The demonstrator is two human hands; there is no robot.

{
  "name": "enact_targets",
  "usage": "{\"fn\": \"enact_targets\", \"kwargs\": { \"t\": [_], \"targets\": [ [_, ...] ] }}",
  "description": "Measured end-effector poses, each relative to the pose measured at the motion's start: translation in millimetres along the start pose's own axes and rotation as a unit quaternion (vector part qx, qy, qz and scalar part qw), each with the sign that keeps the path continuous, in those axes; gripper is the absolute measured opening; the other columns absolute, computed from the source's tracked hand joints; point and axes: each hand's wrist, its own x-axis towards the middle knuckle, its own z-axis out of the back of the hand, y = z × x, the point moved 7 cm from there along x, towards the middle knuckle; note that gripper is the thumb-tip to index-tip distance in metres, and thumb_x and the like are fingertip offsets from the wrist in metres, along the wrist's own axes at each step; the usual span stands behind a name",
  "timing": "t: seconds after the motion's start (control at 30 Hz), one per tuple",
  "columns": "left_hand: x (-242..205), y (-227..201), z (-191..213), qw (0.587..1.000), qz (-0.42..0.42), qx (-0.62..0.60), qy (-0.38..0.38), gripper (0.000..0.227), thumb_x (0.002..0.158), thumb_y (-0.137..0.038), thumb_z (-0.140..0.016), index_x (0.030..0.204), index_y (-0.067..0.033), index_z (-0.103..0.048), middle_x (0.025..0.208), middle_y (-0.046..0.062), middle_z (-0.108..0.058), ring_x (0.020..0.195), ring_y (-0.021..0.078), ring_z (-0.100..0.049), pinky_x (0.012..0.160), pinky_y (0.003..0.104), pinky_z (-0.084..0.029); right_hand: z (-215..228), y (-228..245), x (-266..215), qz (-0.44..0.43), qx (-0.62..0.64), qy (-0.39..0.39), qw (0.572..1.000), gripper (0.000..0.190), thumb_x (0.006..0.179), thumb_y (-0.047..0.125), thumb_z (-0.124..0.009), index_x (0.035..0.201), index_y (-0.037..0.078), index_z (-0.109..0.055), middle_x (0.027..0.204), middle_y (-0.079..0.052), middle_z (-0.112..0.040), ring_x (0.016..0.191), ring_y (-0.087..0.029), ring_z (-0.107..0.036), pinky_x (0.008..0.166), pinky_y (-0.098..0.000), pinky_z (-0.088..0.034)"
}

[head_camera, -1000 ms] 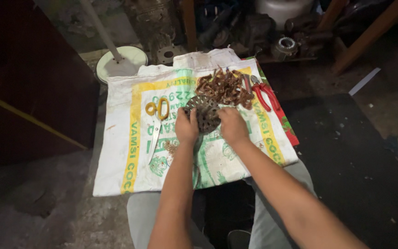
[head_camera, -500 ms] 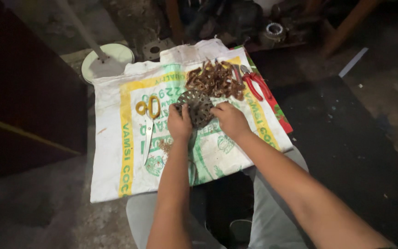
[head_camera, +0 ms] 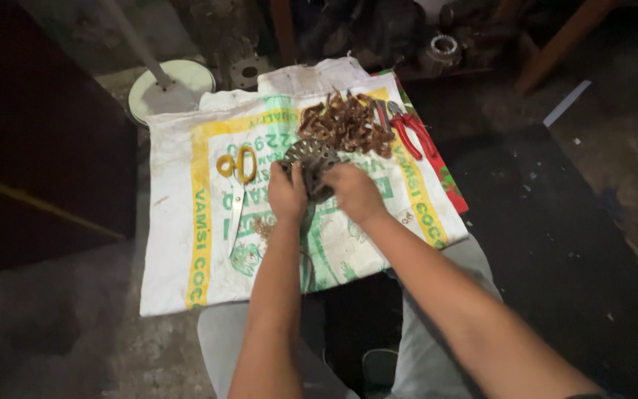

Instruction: The person pulls copper wire windings from a metal motor stator core by hand, working over a white bag on their lap.

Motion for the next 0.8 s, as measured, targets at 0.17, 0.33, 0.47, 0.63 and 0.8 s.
{"fn": "enact_targets", "kwargs": {
  "t": [0.17, 0.33, 0.47, 0.63, 0.8],
  "targets": [
    [1.8, -4.3, 5.7, 1.0, -0.018, 0.003, -0.023, 0.041, 0.099, -0.041, -0.059, 0.113, -0.0023, -0.06, 0.1, 0.024, -0.071, 0.092, 0.0459, -0.067, 0.08, 0.052, -0.051, 2.1, 29.0, -4.8, 0.319, -0.197, -0.024, 0.927, 0.031, 0.075, -0.005, -0.062, 0.103, 0.003, -0.075, 0.108, -0.015, -0.074, 0.105, -0.033, -0.069, 0.095, -0.0451, -0.054],
    [1.1, -7.4, 6.4, 0.999, -0.029, -0.005, -0.026, 0.04, 0.1, -0.04, -0.059, 0.112, -0.002, -0.059, 0.101, 0.025, -0.071, 0.093, 0.0463, -0.067, 0.08, 0.052, -0.051, 14.6, 19.8, 2.1, 0.299, -0.188, -0.086, 0.931, 0.033, 0.076, -0.008, -0.06, 0.103, 0.003, -0.075, 0.109, -0.014, -0.073, 0.109, -0.033, -0.067, 0.099, -0.0435, -0.055],
    [-2.3, -2.6, -0.1, 1.0, -0.005, 0.004, -0.018, 0.041, 0.1, -0.041, -0.059, 0.112, -0.0025, -0.059, 0.101, 0.024, -0.072, 0.093, 0.0464, -0.067, 0.079, 0.052, -0.051, 14.4, 16.8, 4.0, 0.255, -0.179, -0.073, 0.947, 0.032, 0.079, -0.007, -0.063, 0.105, 0.005, -0.076, 0.108, -0.013, -0.073, 0.109, -0.032, -0.067, 0.097, -0.0415, -0.056],
    [1.1, -5.5, 3.2, 0.999, -0.031, 0.006, -0.032, 0.041, 0.1, -0.04, -0.06, 0.114, -0.0014, -0.058, 0.099, 0.026, -0.07, 0.092, 0.0479, -0.066, 0.078, 0.053, -0.051, 4.2, 42.9, -2.8, 0.383, -0.17, -0.019, 0.908, 0.029, 0.074, -0.003, -0.063, 0.098, 0.008, -0.076, 0.104, -0.009, -0.074, 0.104, -0.03, -0.069, 0.094, -0.0423, -0.056],
    [0.3, -4.4, 1.0, 0.998, -0.046, 0.004, -0.033, 0.041, 0.101, -0.039, -0.059, 0.112, -0.0003, -0.057, 0.098, 0.026, -0.07, 0.091, 0.0487, -0.065, 0.078, 0.054, -0.05, 8.0, 25.1, 11.0, 0.283, -0.17, -0.016, 0.944, 0.023, 0.076, -0.003, -0.064, 0.092, 0.009, -0.076, 0.098, -0.013, -0.072, 0.099, -0.032, -0.068, 0.089, -0.0425, -0.056]
  ]
}}
